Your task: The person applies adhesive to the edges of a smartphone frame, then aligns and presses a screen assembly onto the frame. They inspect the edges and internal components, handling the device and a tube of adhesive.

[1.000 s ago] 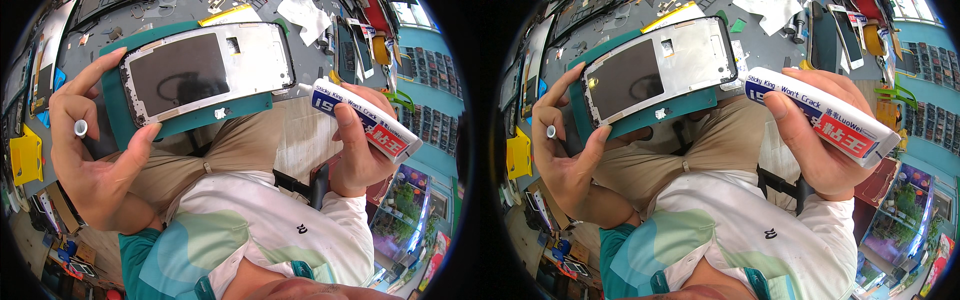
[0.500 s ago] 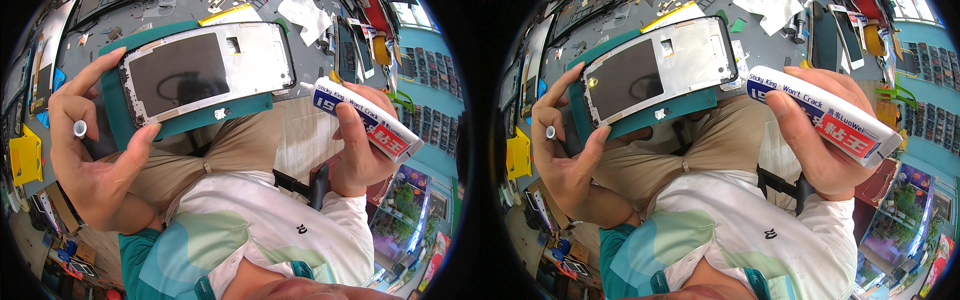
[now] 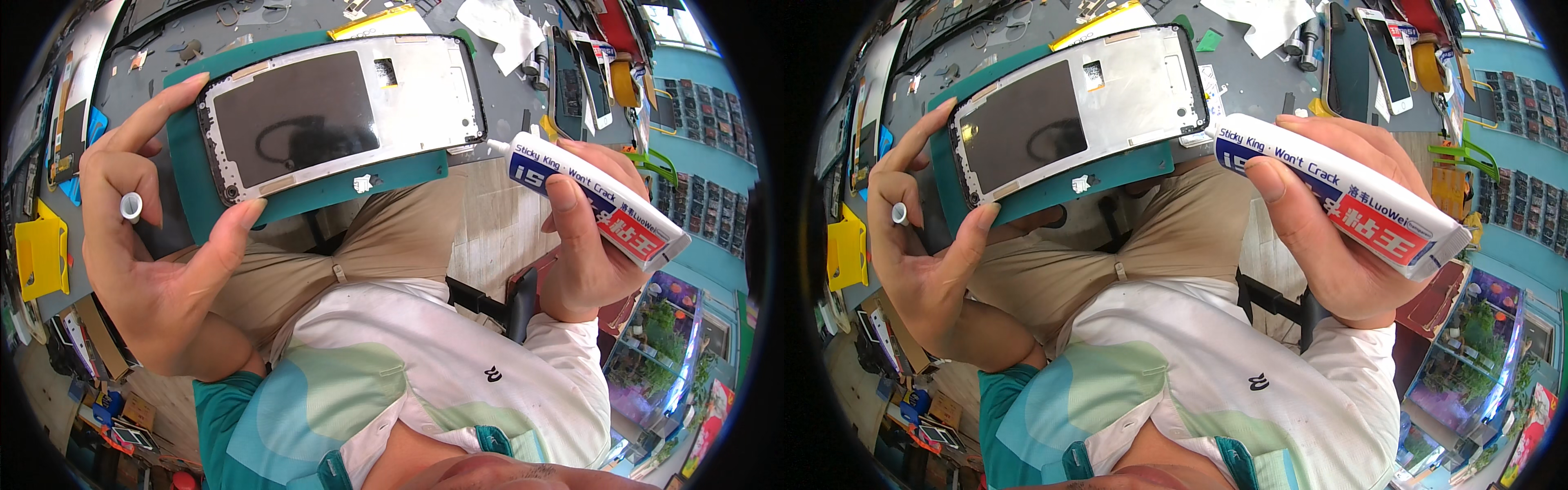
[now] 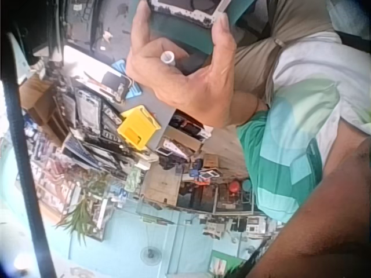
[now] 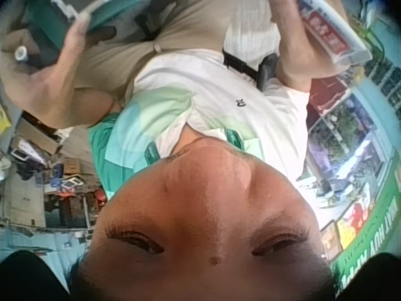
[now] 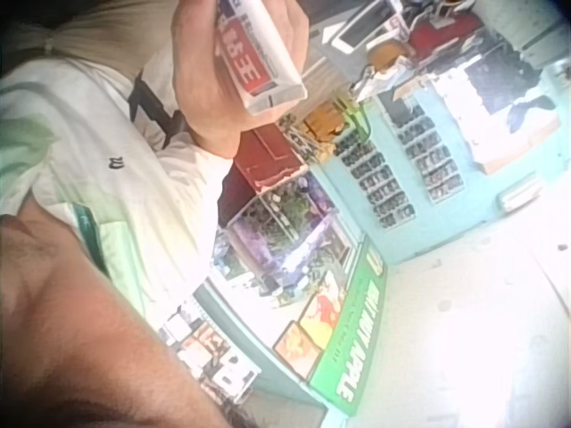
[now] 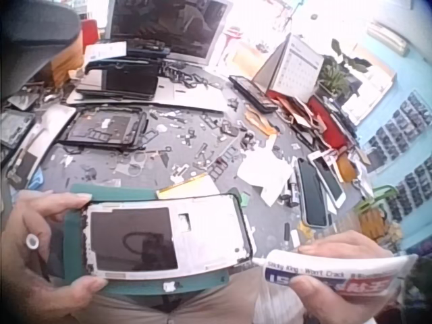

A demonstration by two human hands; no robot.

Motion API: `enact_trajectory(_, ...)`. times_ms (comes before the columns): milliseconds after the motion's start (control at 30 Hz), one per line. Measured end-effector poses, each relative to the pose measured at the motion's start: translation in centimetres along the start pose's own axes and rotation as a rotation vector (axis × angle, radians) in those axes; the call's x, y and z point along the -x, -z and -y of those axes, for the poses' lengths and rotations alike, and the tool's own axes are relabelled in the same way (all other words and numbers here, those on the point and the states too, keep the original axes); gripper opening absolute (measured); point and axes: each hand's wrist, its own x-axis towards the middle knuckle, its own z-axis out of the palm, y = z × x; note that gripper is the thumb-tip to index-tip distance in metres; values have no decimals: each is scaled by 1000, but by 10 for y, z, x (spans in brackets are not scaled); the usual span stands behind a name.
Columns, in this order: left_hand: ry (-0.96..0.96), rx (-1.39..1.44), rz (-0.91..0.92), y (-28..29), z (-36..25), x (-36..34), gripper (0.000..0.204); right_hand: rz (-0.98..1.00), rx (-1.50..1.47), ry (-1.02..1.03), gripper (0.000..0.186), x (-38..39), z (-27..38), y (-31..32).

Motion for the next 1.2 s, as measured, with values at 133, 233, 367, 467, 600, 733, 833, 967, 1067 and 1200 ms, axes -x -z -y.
enact_trajectory(133, -9, 1, 3, 0, 1, -1, 49, 6, 6, 34, 30, 0, -3, 1)
enact_trajectory(233, 9, 21, -19, -2, -1, 0, 49, 3, 4, 47, 29, -1, -3, 0)
enact_trajectory(367, 61, -1, -52, 0, -10, 1, 50, -7, -77, -71, 31, 0, 10, -4)
enact_trajectory(467, 100, 11, -109, -6, -14, -2, 52, -25, -130, -186, 32, 6, 10, -6)
enact_trajectory(600, 46, 60, -187, -9, -8, 0, 56, 32, -412, -181, 39, 4, 18, -15)
enact_trajectory(733, 28, 108, -229, -9, -3, 4, 61, 274, -536, -31, 45, -14, 28, -32)
enact_trajectory(833, 27, 127, -226, -8, -1, 4, 62, 396, -542, -109, 47, -26, 52, -47)
enact_trajectory(967, 49, 128, -197, -3, -4, 5, 61, 329, -546, -262, 42, -30, 76, -69)
enact_trajectory(1067, 69, 153, -188, -3, -4, 6, 60, 246, -550, -280, 37, -31, 84, -82)
enact_trajectory(1200, 96, 160, -197, -3, -5, 9, 60, 186, -541, -245, 32, -30, 85, -95)
